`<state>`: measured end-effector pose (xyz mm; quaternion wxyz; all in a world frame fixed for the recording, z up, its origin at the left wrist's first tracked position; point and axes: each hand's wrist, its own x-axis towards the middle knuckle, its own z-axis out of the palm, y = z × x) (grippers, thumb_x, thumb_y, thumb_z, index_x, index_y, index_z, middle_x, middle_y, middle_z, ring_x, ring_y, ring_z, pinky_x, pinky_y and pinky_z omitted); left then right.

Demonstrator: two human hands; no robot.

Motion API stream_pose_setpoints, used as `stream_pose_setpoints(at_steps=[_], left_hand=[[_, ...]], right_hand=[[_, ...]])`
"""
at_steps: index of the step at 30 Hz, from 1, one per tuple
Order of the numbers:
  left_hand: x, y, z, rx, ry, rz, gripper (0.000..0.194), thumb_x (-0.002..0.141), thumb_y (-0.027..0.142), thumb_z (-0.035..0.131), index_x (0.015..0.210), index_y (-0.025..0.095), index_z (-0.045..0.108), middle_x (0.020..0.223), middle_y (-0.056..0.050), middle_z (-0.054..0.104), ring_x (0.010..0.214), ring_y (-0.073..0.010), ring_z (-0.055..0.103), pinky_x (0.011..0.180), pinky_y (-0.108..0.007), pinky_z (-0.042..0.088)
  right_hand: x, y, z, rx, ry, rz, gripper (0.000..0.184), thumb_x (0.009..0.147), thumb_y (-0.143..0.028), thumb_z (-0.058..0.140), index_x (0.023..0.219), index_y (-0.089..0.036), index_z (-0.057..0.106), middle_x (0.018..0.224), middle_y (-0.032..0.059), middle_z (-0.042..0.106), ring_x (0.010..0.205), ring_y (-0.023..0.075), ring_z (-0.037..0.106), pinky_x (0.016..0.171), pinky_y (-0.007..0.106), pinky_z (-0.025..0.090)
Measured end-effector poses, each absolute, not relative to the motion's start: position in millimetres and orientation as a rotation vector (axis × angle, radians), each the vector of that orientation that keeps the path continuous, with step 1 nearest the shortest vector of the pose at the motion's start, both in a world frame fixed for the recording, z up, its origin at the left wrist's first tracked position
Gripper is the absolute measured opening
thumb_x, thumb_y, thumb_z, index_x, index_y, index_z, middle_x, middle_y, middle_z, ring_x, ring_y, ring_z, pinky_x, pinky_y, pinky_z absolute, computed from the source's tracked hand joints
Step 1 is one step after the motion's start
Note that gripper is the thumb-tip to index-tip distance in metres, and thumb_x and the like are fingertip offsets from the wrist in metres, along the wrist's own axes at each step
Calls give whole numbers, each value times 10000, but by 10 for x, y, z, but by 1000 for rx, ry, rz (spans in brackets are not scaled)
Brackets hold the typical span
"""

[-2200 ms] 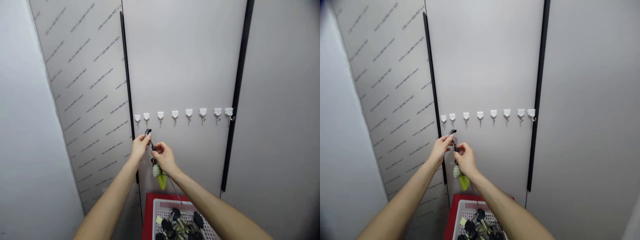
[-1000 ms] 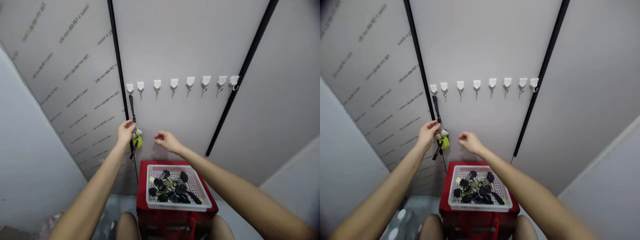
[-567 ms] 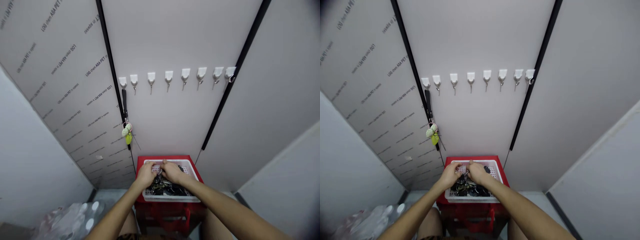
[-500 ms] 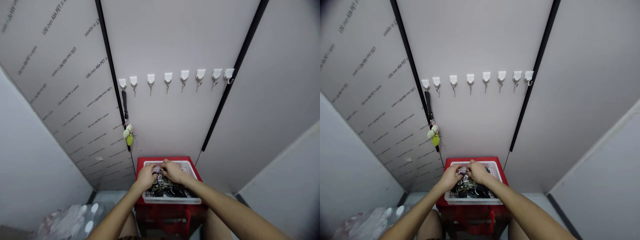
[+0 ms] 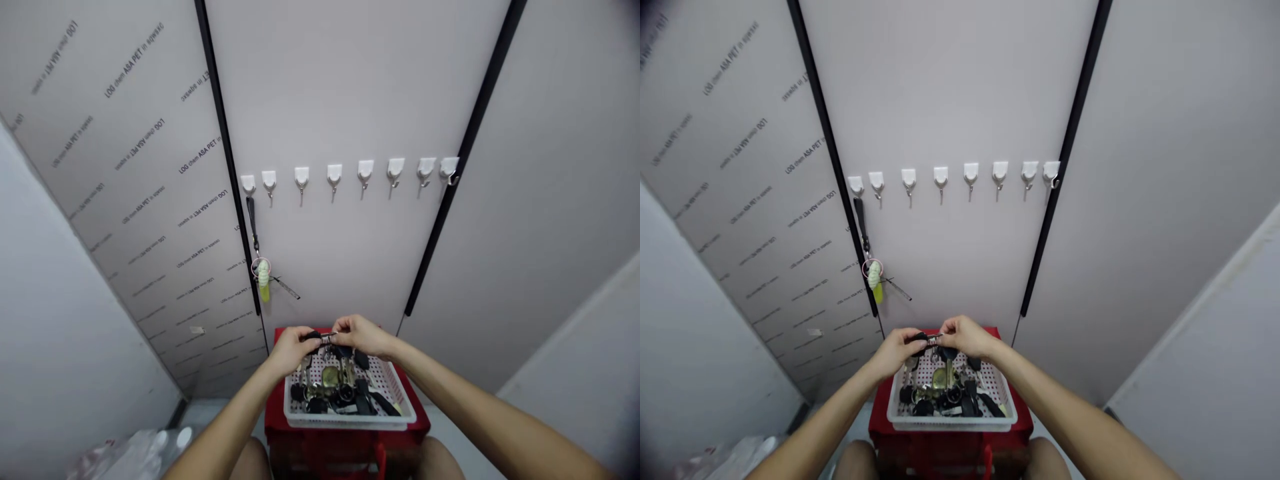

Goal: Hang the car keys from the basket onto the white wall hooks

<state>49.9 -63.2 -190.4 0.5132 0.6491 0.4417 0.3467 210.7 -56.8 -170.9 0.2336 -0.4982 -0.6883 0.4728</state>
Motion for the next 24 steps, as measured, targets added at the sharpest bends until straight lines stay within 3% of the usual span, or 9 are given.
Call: stream_pose_setpoints(at_steps=[6,14,20,24], left_hand=[[433,-595,-1959,1239,1075,1010,159,507,243,538,594,111,515,492,38,478,448,-49,389,462,-171,299],[409,-574,-2006,1282,1095,942,162,501,232,550,606,114,512,484,33,491,460,-58,423,487,-189,324],[556,-568,-1607,1416,893,1115,295,586,261,505,848,127,506,806,-36,555,697,-98,485,625,-210,372],[535,-427,-1296,1475,897,1181,317,568,226,524,855,96,498,583,14,507,519,-58,433,516,-185,348]], right_hand=[[2210,-531,-1881,-1458,-2104,1149,63,538,-187,489,532,-124,490,447,-49,418,407,34,329,398,161,248],[2168,-548,-1614,-1261,-1763,1302,211,563,-329,510,583,-121,478,506,-27,491,470,58,430,495,197,344],[1944,-495,-1170,-1165,-1667,1165,230,545,-345,526,574,-119,490,503,-28,487,467,55,413,499,204,340],[1784,-386,-892,-1069,-1625,1022,186,555,-307,512,568,-123,485,506,-37,470,476,50,393,509,200,326]])
